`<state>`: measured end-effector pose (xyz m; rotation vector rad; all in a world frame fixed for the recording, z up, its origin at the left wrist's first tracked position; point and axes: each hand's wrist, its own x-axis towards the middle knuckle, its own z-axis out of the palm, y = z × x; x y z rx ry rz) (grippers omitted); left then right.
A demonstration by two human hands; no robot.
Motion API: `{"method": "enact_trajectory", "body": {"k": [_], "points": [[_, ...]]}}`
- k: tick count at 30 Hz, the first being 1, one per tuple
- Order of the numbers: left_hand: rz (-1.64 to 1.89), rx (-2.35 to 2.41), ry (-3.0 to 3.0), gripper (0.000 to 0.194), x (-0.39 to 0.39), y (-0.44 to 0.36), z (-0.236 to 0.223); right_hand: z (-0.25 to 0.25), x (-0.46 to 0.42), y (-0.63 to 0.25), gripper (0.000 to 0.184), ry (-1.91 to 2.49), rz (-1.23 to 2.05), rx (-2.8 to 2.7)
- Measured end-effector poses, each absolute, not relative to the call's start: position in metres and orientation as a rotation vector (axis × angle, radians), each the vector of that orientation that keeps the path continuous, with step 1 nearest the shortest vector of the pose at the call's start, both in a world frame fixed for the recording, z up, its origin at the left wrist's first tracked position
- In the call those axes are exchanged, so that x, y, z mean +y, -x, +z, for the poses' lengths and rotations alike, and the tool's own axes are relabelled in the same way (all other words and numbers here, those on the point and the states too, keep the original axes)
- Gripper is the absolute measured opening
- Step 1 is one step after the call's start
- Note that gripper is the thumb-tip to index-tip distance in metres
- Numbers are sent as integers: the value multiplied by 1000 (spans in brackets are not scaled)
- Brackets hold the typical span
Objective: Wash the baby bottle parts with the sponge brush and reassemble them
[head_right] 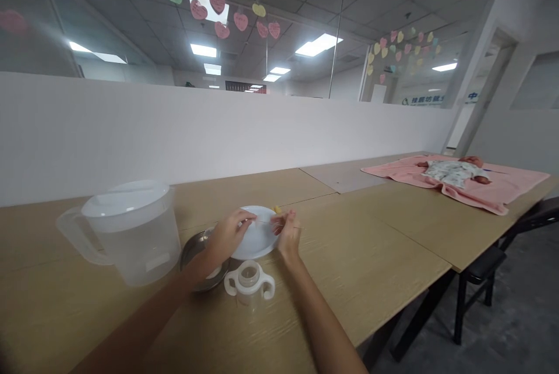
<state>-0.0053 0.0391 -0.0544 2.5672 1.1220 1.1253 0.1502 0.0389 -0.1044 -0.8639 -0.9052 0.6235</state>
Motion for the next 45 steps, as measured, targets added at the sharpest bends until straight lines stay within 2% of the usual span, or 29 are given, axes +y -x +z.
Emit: {"method": "enact_trajectory", "body": {"k": [4,13,24,29,35,45], "points": [[1149,1120,-2566,27,38,4,-55,-105,38,-147,65,890,554,-924],[1367,1100,-2466,28,28,-5,-57,-102,27,-125,61,822,653,-947],[1178,1085,-2700,27,33,-1,-57,-105,33,-142,60,985,548,-1286],[1199,1199,-2740,28,42,8,-54,-101,36,-154,56,919,459,-1027],[1241,1251,-2784,27,41,9,-54,-106,36,-146,50,918,528,-1192],[1282,1071,-2802,28,32,5,-56,-112,37,-141,52,918,581,-1434]]}}
